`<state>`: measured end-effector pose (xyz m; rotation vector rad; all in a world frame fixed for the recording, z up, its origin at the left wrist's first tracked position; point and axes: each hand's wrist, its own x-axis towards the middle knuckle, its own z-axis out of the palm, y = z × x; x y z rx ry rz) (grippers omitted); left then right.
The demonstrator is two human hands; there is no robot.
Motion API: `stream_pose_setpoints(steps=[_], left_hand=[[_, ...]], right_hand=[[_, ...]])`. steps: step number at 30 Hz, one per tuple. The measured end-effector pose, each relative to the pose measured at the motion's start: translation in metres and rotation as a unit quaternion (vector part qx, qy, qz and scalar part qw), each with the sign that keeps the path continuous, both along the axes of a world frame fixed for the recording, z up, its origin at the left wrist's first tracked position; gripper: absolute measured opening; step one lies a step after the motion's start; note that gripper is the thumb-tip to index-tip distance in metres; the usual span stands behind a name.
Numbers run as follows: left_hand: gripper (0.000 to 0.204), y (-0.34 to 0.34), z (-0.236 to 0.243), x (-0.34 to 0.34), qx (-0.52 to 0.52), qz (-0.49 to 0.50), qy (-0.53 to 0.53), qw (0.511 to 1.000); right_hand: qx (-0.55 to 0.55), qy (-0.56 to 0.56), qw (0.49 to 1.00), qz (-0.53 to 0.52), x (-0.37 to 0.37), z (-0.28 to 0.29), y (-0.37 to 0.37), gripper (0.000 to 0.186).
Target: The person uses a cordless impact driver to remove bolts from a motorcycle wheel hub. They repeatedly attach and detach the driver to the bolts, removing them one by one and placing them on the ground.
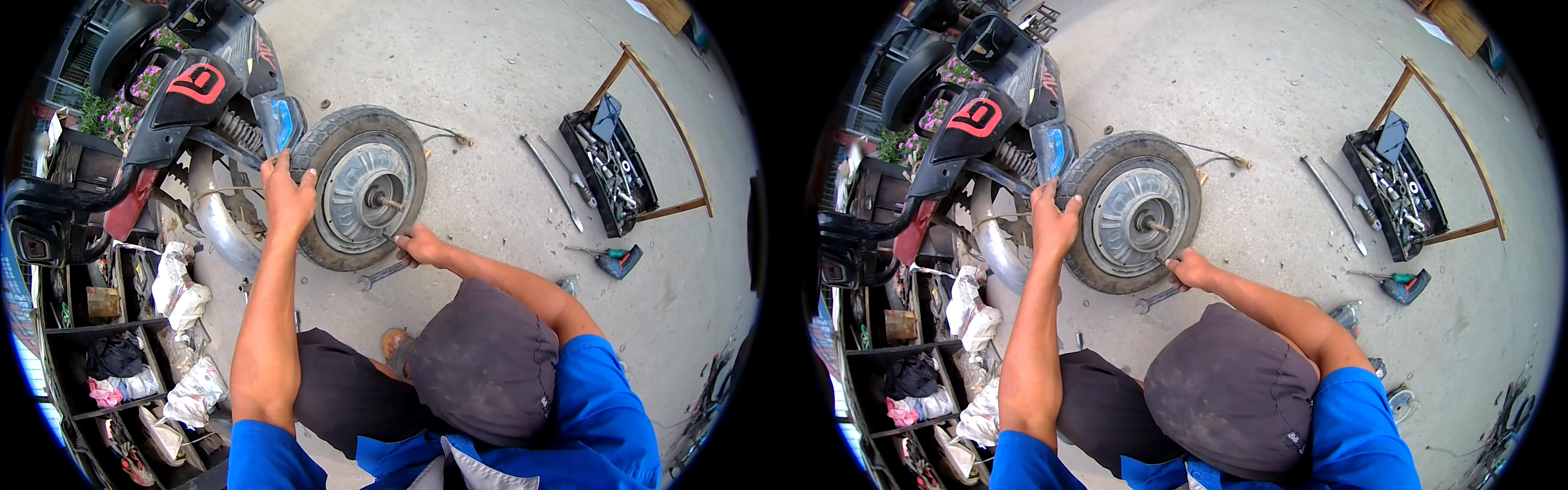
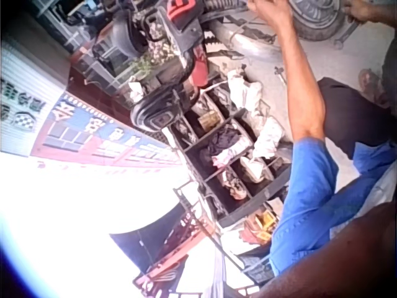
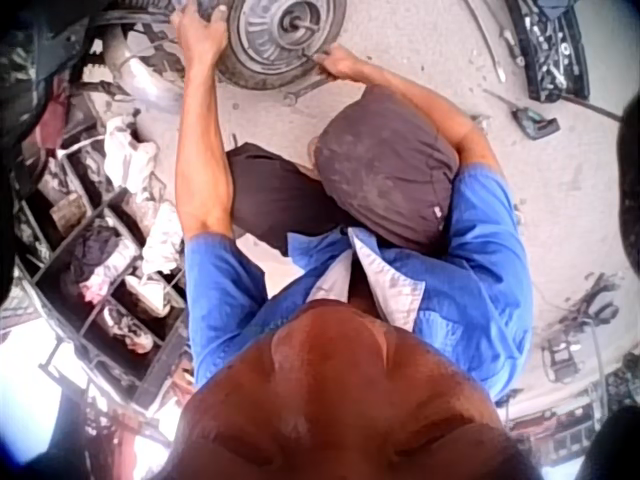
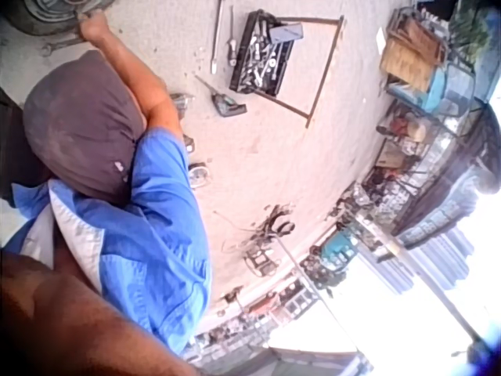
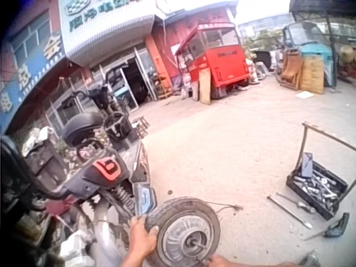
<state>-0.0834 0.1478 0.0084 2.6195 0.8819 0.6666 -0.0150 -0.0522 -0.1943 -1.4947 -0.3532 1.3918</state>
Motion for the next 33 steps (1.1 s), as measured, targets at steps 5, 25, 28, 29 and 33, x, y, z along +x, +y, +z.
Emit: stream_pose_setpoints(steps=[5, 25, 28, 29, 33], left_hand=[[0.044, -0.018, 0.01, -0.013, 0.085, -0.012, -0.048, 0.995], [0.03, -0.079, 0.006, 0.009, -0.346, -0.272, 0.167, 0.882], [0.03, -0.081, 0.019, 0.005, -0.375, -0.277, 0.17, 0.868], [0.03, -0.081, 0.024, 0.001, -0.376, -0.278, 0.17, 0.867], [0.033, -0.06, 0.014, -0.033, -0.413, -0.248, 0.209, 0.851]], right_hand=[[-0.04, 0.016, 0.996, -0.076, 0.013, 0.004, -0.028, 0.053], [-0.366, -0.368, 0.83, -0.204, -0.064, -0.02, -0.386, 0.052], [-0.347, -0.341, 0.845, -0.224, -0.071, -0.018, -0.385, 0.047], [-0.339, -0.328, 0.852, -0.228, -0.073, -0.015, -0.386, 0.045], [-0.258, -0.266, 0.898, -0.236, -0.057, 0.011, -0.364, 0.038]])
